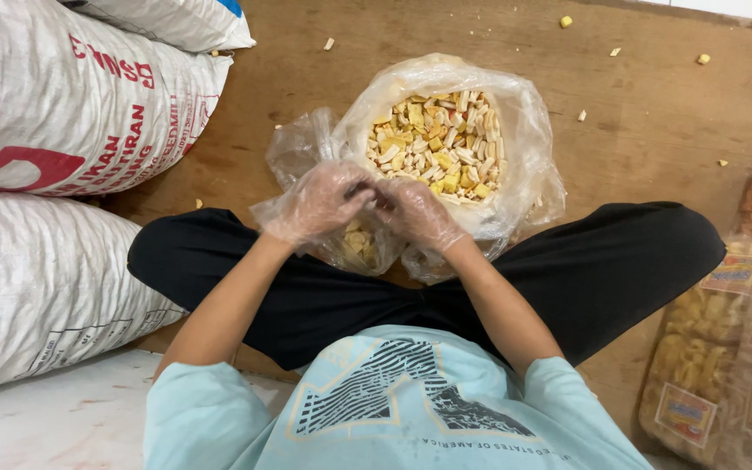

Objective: Sorting and inspecting sliced food items in a large plastic bag while sitting on the floor

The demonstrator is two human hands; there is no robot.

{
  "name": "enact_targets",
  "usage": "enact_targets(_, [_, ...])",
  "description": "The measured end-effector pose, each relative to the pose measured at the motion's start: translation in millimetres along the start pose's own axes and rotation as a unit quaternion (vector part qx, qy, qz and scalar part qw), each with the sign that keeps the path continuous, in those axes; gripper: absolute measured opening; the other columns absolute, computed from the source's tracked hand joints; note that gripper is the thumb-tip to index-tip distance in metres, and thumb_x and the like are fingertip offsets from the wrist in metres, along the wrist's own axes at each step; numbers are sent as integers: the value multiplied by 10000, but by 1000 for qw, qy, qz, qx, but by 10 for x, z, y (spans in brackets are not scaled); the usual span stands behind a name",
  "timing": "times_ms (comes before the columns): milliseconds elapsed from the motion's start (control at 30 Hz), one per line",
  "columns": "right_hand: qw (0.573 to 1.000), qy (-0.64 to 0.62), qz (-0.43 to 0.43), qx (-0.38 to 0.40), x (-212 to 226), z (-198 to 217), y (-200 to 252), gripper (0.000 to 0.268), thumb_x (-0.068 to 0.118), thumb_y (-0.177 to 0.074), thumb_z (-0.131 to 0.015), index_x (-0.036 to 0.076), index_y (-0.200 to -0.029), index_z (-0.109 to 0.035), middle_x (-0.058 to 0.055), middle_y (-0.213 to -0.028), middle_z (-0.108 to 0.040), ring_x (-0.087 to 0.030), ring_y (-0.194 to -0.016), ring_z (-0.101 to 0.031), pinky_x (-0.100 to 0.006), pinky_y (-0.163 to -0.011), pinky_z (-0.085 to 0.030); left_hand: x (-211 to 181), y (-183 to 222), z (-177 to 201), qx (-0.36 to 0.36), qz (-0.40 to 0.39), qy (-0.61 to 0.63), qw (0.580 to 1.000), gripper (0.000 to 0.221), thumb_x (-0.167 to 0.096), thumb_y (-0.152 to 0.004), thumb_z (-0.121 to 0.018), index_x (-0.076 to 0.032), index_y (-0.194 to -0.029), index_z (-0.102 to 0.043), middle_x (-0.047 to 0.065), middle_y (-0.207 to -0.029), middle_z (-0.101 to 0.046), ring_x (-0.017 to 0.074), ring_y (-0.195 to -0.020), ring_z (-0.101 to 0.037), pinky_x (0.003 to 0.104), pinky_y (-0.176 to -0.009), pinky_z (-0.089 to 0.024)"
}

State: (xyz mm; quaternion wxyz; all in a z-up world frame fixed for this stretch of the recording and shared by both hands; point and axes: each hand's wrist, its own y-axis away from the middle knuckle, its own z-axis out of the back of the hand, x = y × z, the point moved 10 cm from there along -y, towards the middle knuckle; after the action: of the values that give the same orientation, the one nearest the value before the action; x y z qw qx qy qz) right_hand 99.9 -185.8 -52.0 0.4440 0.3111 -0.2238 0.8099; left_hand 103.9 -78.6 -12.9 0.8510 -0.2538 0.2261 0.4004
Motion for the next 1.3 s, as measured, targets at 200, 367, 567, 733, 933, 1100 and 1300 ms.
enact_targets(200, [997, 14, -77, 8, -333, 261, 10, 147, 214, -916, -758, 131, -1034, -732, -69, -852, -755, -249, -820, -744, -359, -792, -599, 121, -533, -259, -88, -36, -139, 986, 235, -37, -909, -626, -115, -1111, -717, 97, -909, -692, 294, -940, -708, 413, -859, -569])
enact_targets(367, [993, 81, -80, -4, -528, 460, 56, 249, 243, -866, -760, 115, -1074, -710, -115, -859, -763, -339, -883, -741, -506, -799, -582, 806, -570, -997, 12, 84, 63, 994, 172, -116, -998, -511, -51, -1041, -665, 194, -948, -648, 337, -955, -647, 342, -935, -519])
enact_targets(567, [987, 113, -113, -12, -773, 583, 94, 257, 275, -855, -754, 151, -1078, -724, -98, -860, -769, -333, -892, -743, -499, -808, -588, 822, -811, -1175, 8, 93, 50, 994, 197, -166, -1001, -503, -54, -1009, -665, 203, -945, -658, 352, -968, -654, 379, -932, -520])
enact_targets(733, [984, 114, -134, -3, -830, 626, 114, 264, 262, -860, -748, 144, -1096, -729, -108, -877, -771, -359, -934, -734, -518, -830, -584, 899, -881, -1199, 4, 106, 33, 994, 226, -206, -1003, -496, -57, -983, -665, 210, -943, -665, 364, -979, -660, 409, -930, -521])
enact_targets(933, [975, 142, -173, 1, -1052, 530, 153, 248, 387, -879, -728, 254, -1088, -735, 1, -881, -773, -270, -957, -738, -450, -831, -598, 1023, -844, -1193, -7, 126, 15, 992, 273, -261, -1005, -487, -61, -948, -665, 220, -940, -676, 380, -994, -668, 449, -927, -523])
enact_targets(1100, [980, 124, -158, -10, -823, 663, 134, 261, 324, -884, -731, 193, -1109, -729, -59, -914, -776, -330, -977, -728, -511, -861, -585, 1079, -926, -1231, -23, 150, -7, 988, 325, -315, -1008, -479, -66, -914, -665, 229, -937, -686, 396, -1009, -676, 490, -924, -524])
enact_targets(1300, [976, 92, -166, -104, -1298, 641, 97, 145, 238, -955, -720, 172, -1081, -748, -68, -919, -769, -270, -862, -744, -445, -830, -595, 1102, -911, -1313, -36, 172, -27, 984, 381, -369, -1010, -471, -70, -879, -666, 239, -934, -696, 412, -1024, -683, 530, -921, -524])
